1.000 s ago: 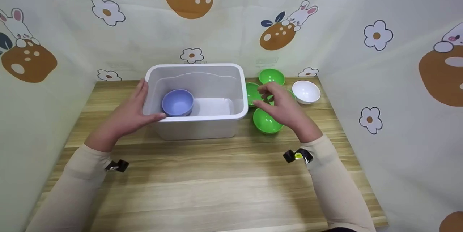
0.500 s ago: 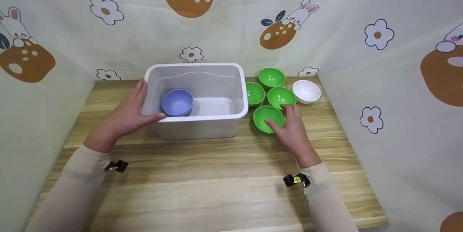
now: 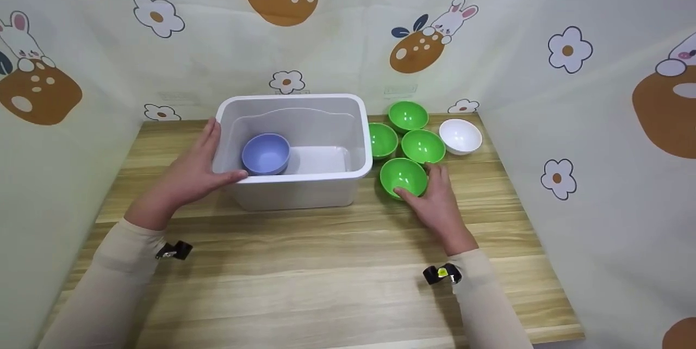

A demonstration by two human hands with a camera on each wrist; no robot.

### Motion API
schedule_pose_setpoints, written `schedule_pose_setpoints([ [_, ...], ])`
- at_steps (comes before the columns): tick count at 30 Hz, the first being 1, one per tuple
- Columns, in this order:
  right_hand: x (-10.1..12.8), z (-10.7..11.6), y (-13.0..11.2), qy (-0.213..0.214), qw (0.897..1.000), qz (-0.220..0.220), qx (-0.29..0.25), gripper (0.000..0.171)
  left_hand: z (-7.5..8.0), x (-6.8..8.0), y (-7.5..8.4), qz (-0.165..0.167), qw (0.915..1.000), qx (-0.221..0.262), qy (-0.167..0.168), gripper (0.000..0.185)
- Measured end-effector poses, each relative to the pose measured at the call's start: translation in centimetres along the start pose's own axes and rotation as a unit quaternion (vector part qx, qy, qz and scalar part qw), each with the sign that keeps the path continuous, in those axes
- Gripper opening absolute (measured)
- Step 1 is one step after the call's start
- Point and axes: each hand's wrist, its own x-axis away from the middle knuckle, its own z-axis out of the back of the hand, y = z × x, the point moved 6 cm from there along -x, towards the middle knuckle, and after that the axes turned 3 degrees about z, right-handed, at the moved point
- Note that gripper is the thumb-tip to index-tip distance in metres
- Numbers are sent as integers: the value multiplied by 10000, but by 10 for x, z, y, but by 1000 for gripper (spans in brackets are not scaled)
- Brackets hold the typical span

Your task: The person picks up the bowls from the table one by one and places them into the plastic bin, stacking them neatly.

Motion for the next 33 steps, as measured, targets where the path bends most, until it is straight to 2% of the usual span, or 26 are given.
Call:
schedule_pose_setpoints([
  [7, 3, -9, 4, -167, 9998, -90, 11, 109, 1, 0, 0, -94, 9999, 25, 69, 141],
  [14, 2, -17, 9, -274, 9994, -189, 23, 126, 2, -1, -1, -41, 10000, -44, 27, 140],
  [33, 0, -24, 18, -102, 9998, -167, -78, 126, 0, 0, 0, -38, 10000, 1, 39, 140],
])
